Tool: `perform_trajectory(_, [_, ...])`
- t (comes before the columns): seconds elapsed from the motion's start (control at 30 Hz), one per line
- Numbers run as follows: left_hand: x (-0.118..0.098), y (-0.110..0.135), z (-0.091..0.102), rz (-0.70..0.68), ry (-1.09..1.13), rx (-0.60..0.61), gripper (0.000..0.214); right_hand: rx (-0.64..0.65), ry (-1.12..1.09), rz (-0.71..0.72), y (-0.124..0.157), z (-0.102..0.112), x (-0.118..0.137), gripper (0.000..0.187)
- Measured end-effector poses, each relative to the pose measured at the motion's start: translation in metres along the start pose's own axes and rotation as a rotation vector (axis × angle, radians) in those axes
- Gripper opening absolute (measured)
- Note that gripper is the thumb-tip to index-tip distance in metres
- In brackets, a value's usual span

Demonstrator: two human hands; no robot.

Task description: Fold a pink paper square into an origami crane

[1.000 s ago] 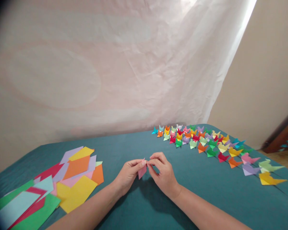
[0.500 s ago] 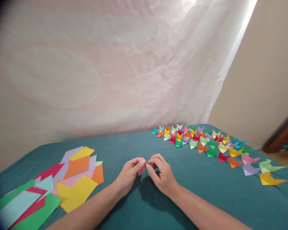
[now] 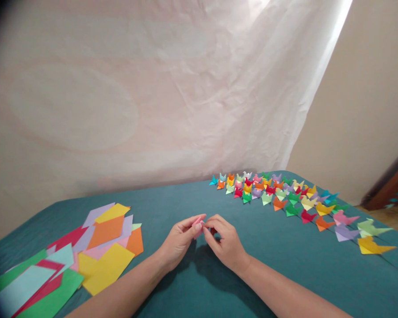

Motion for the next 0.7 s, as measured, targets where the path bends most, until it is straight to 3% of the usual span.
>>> perform_trajectory(0.17, [-0.004,-0.001,0.009,-0.025,-0.09,-0.109,0.032,-0.031,0.113,0.025,-0.001,0.004,-0.002,0.009])
perform_trajectory(0.3, [-0.012,0.001,0.008,-0.09,-0.127,-0.121,0.024,-0.045,0.105,0.019,0.0,0.007,0.0,0.007])
perform_trajectory(0.47, [-0.018,0.003,0.006,-0.159,-0.214,-0.117,0.017,-0.097,-0.09,-0.181,0.002,0.012,-0.007,0.014])
perform_trajectory(0.7, [-0.02,0.002,0.008,-0.237,-0.328,-0.101,0.016,-0.04,-0.319,-0.401,0.006,0.001,-0.02,0.024])
Point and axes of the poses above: each hand's wrist, its own y-axis away from the middle knuckle, its own z-axis out of the back of the hand, x = y × z, the point moved 8 cm from there along -y, towards the middle knuckle, and after that the axes turned 2 degrees about -x, right-handed, at the moved point
